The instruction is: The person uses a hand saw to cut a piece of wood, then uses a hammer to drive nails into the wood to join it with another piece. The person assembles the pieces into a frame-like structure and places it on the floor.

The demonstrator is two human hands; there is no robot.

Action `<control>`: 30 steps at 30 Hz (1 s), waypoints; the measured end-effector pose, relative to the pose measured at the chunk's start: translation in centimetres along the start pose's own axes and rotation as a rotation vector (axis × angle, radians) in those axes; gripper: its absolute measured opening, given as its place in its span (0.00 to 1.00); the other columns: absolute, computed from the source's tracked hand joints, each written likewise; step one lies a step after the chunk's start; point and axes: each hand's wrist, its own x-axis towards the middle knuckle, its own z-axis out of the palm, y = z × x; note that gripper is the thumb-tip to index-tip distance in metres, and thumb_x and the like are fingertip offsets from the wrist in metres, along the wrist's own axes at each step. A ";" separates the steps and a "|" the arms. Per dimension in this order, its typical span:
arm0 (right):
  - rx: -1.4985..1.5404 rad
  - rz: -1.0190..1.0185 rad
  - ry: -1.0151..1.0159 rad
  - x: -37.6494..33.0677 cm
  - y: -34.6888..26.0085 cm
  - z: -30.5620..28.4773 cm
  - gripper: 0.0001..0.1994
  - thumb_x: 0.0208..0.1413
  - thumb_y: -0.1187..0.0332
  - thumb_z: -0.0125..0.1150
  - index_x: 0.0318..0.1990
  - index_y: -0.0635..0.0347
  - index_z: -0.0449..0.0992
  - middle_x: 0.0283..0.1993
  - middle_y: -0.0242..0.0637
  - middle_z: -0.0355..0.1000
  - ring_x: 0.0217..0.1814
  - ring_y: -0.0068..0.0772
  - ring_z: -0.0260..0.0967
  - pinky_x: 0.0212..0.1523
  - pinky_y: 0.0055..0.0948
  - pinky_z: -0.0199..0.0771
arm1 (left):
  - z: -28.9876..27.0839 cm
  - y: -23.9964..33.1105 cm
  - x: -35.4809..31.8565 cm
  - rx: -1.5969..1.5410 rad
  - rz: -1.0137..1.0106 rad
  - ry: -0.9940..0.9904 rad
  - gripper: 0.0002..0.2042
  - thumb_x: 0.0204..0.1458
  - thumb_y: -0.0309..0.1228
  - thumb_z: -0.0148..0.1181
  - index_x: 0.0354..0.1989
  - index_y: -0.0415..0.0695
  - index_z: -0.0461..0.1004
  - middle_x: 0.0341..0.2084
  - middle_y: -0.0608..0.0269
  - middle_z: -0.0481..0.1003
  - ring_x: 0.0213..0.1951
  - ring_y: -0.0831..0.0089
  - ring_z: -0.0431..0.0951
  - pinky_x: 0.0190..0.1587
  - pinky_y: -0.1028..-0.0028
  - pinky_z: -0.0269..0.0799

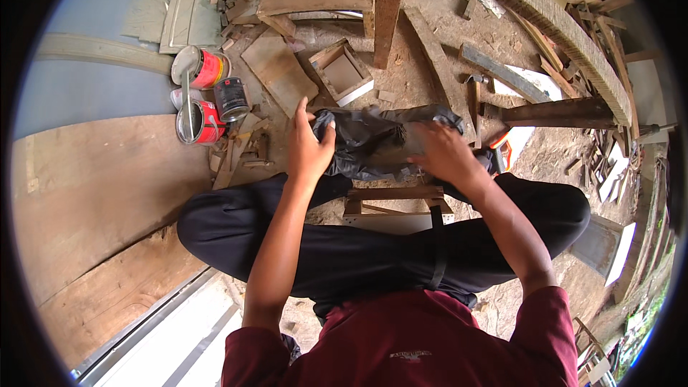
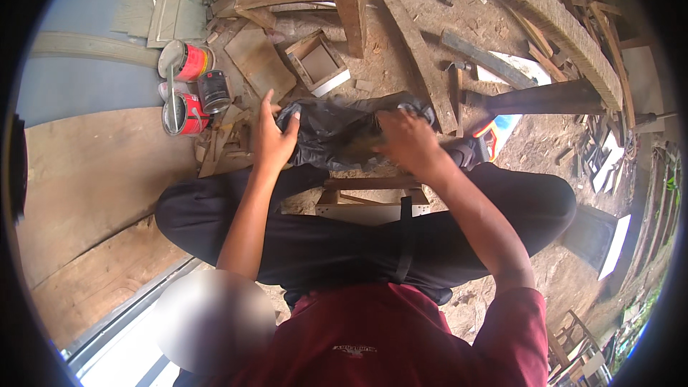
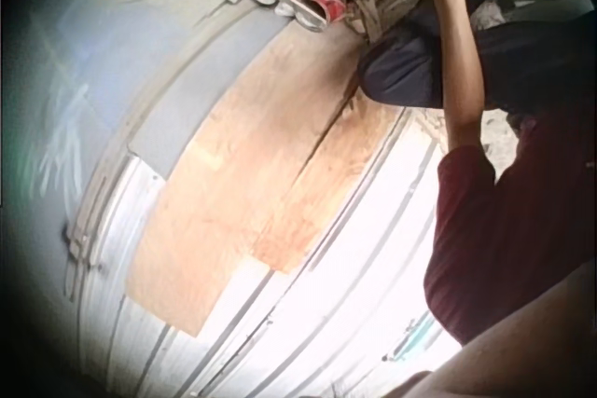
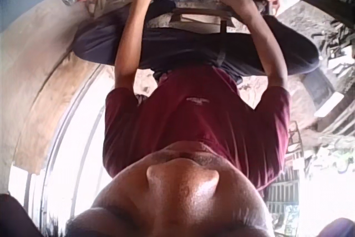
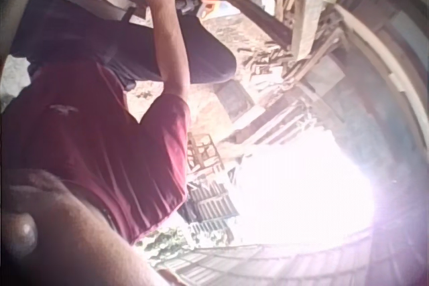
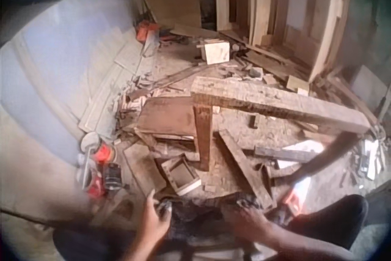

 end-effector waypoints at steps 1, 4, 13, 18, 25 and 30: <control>0.070 -0.089 0.047 0.3 -1.0 0.1 0.25 0.48 0.62 0.68 0.54 0.60 0.71 0.53 0.53 0.72 0.57 0.52 0.70 0.54 0.46 0.71 | 0.2 0.5 0.0 0.053 0.148 0.091 0.27 0.51 0.33 0.61 0.60 0.40 0.65 0.48 0.45 0.73 0.51 0.48 0.73 0.51 0.56 0.69; 0.074 -0.137 -0.085 3.3 -2.1 2.4 0.19 0.52 0.68 0.61 0.52 0.60 0.72 0.54 0.54 0.72 0.57 0.52 0.70 0.55 0.45 0.70 | 0.7 2.9 -1.0 0.079 0.363 0.138 0.25 0.49 0.32 0.60 0.57 0.42 0.66 0.54 0.48 0.67 0.57 0.49 0.68 0.58 0.52 0.61; -0.078 0.141 -0.188 15.1 6.5 17.1 0.15 0.56 0.69 0.55 0.51 0.59 0.73 0.55 0.53 0.71 0.56 0.51 0.71 0.55 0.44 0.71 | 10.8 -4.0 -0.6 0.316 0.304 -0.387 0.27 0.53 0.36 0.60 0.60 0.37 0.64 0.59 0.41 0.66 0.65 0.47 0.61 0.67 0.50 0.51; -0.142 0.115 -0.173 16.5 5.7 19.0 0.14 0.58 0.67 0.54 0.50 0.59 0.74 0.55 0.51 0.72 0.54 0.50 0.71 0.54 0.45 0.72 | 11.8 -6.1 0.3 0.062 0.046 -0.364 0.32 0.52 0.36 0.61 0.63 0.34 0.58 0.61 0.37 0.62 0.63 0.43 0.62 0.65 0.55 0.59; -0.199 0.098 -0.182 15.8 7.5 18.0 0.12 0.59 0.66 0.53 0.48 0.58 0.75 0.54 0.50 0.72 0.52 0.49 0.73 0.53 0.45 0.72 | 11.9 -5.9 -0.3 0.026 0.030 -0.378 0.30 0.54 0.39 0.62 0.60 0.33 0.62 0.57 0.37 0.68 0.61 0.45 0.67 0.62 0.59 0.64; -0.295 0.000 -0.156 13.8 8.3 18.8 0.12 0.61 0.65 0.52 0.47 0.57 0.75 0.53 0.49 0.73 0.51 0.48 0.74 0.51 0.45 0.73 | 12.3 -5.8 0.6 -0.034 -0.123 -0.452 0.25 0.51 0.43 0.64 0.51 0.36 0.73 0.49 0.38 0.74 0.55 0.45 0.72 0.57 0.58 0.68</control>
